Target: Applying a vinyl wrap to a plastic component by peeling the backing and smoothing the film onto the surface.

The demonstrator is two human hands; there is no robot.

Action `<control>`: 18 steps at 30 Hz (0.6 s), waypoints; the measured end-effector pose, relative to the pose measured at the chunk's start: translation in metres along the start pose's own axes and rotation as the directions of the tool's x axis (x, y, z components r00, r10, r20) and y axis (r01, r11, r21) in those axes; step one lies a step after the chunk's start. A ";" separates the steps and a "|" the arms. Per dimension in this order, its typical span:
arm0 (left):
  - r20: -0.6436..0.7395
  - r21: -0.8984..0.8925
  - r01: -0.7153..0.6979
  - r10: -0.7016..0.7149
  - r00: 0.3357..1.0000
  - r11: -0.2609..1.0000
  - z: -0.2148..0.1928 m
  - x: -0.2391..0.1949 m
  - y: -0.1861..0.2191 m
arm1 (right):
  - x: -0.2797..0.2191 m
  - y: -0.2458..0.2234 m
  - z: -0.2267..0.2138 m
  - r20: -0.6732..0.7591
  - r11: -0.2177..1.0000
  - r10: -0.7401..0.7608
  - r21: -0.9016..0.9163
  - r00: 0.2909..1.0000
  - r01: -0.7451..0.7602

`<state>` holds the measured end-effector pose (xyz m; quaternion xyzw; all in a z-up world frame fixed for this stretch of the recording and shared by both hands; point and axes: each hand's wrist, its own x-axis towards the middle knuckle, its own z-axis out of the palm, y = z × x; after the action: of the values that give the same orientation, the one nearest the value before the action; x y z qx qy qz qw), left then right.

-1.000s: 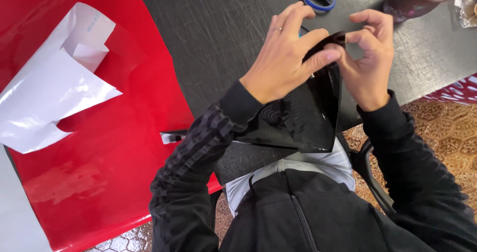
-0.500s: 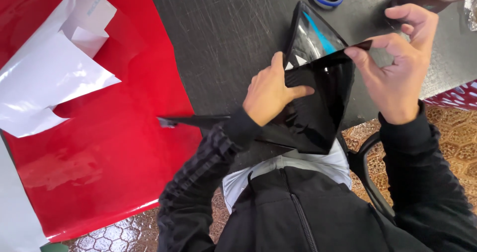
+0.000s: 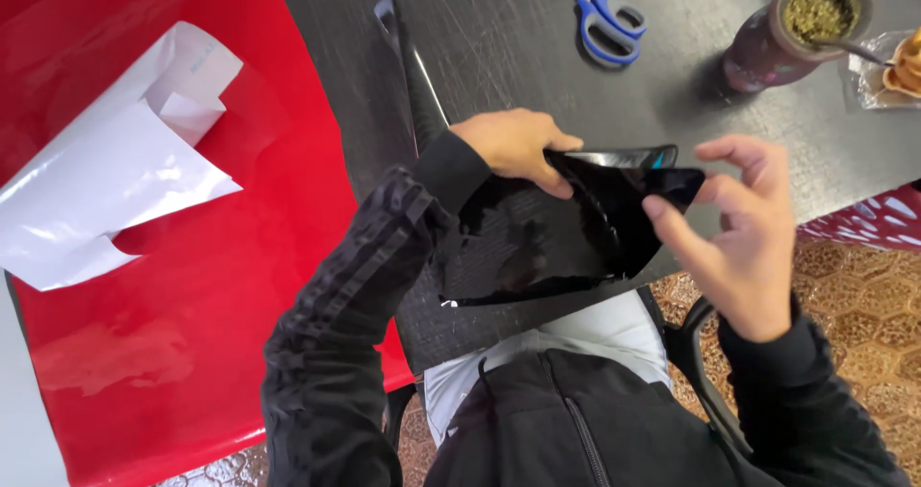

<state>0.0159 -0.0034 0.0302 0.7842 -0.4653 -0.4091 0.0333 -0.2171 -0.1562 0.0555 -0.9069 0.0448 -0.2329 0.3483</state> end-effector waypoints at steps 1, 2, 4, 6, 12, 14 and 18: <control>0.003 0.016 -0.029 0.029 1.000 0.999 0.006 0.007 -0.005 | -0.002 -0.002 0.003 0.001 1.000 -0.003 0.004 1.000 0.003; -0.001 0.018 -0.028 0.028 1.000 0.999 0.009 0.007 -0.007 | -0.003 -0.003 0.007 -0.001 1.000 -0.007 0.004 1.000 0.007; -0.007 -0.013 -0.001 0.001 1.000 1.000 0.013 0.005 -0.011 | -0.005 -0.006 0.015 0.014 1.000 -0.019 -0.006 1.000 0.019; -0.046 -0.040 -0.020 0.018 0.999 0.999 0.017 0.002 -0.018 | -0.007 -0.007 0.023 0.027 1.000 -0.019 0.024 0.999 0.019; -0.356 0.032 -0.038 0.047 0.933 0.999 0.052 -0.009 -0.026 | -0.010 -0.011 0.039 0.050 0.998 -0.003 0.067 0.999 0.000; -0.527 0.131 0.023 0.050 0.849 0.991 0.076 -0.020 -0.012 | -0.010 -0.012 0.042 0.053 0.998 -0.004 0.061 0.999 0.001; -0.905 0.218 0.332 0.063 0.421 0.918 0.118 -0.061 0.034 | -0.009 -0.009 0.044 0.052 0.999 -0.012 0.030 0.999 0.010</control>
<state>-0.1022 0.0625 0.0040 0.9066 -0.3767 0.1644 0.0959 -0.2058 -0.1201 0.0295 -0.9076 0.0272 -0.2116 0.3617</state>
